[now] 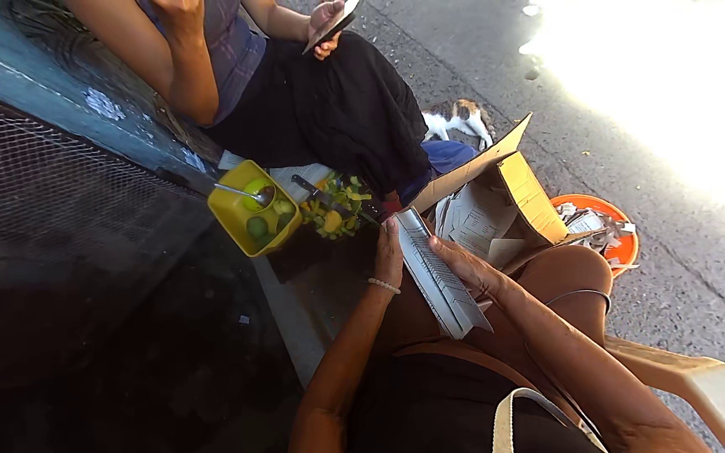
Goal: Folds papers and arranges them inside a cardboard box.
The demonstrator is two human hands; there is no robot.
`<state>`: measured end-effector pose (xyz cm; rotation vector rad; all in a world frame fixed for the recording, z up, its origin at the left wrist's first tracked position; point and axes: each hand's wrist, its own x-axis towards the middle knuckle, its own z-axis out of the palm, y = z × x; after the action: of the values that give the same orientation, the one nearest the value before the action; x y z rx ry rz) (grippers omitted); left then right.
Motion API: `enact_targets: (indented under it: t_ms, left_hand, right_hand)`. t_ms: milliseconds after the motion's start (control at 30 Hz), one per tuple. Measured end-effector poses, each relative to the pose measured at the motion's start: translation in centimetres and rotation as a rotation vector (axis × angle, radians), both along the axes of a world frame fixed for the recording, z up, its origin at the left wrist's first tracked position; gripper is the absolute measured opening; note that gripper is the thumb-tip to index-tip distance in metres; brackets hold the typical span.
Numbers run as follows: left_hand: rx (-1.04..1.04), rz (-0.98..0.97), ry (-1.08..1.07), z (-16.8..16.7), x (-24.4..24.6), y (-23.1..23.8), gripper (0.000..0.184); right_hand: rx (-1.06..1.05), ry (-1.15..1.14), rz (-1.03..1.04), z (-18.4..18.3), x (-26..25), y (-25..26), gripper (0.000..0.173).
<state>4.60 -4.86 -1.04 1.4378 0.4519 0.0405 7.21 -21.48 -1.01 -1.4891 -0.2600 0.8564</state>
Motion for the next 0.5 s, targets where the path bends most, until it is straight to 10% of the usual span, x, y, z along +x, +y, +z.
enact_targets:
  t_ms: [133,500]
  left_hand:
    - [0.049,-0.024,-0.065,0.5,-0.5,-0.2,0.051]
    - [0.207,-0.029,-0.073,2.3,0.3,-0.7,0.017]
  right_hand:
    - [-0.203,-0.155,-0.003,0.0,0.0,1.6,0.03]
    - [-0.152,-0.321,-0.32,2.1,1.2,1.3,0.025]
